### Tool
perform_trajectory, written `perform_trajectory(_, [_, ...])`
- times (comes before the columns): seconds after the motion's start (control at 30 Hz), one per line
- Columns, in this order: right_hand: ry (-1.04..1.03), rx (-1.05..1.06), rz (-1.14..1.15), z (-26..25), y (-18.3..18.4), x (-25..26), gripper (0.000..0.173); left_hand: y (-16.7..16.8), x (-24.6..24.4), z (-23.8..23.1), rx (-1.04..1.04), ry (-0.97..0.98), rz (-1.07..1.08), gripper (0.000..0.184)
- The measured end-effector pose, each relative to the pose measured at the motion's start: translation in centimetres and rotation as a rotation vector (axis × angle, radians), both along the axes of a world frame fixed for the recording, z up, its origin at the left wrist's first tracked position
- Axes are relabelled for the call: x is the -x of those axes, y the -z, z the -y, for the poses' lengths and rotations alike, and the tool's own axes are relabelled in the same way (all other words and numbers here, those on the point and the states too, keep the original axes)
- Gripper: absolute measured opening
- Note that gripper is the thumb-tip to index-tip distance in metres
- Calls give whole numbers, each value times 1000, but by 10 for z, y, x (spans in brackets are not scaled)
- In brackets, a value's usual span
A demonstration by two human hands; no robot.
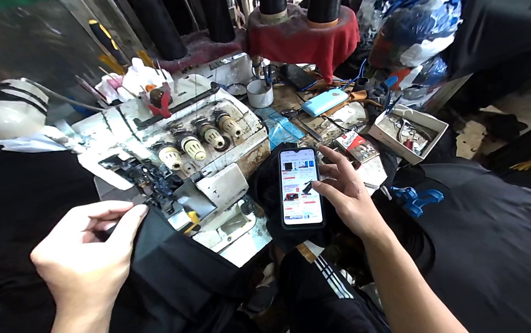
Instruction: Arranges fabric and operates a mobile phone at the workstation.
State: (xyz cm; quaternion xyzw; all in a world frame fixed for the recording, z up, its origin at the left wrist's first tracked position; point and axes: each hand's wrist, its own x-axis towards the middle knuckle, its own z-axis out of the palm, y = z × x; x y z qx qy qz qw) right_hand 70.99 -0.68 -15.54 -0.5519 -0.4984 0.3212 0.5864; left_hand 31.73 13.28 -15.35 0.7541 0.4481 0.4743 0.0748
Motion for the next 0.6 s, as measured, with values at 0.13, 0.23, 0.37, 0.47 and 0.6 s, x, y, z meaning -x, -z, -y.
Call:
perform_trajectory(0.13, [8,8,-11,-2,0,0,67,-2,0,2,1,-2,-7,28])
perform_trajectory(0.23, [9,5,-41,-6,-1,0,67,-2,-1,3,-1,-1,-2,27])
perform_trajectory(0.37, [5,5,-35,-6,-1,0,66,-1,-1,2,1,-1,8,28])
perform_trajectory(0.47, [8,7,-36,-5,-2,0,66,-1,-2,2,3,-14,7,27])
perform_trajectory(0.6, [30,24,-21,-8,-3,0,65,-2,-2,2,3,-8,4,28])
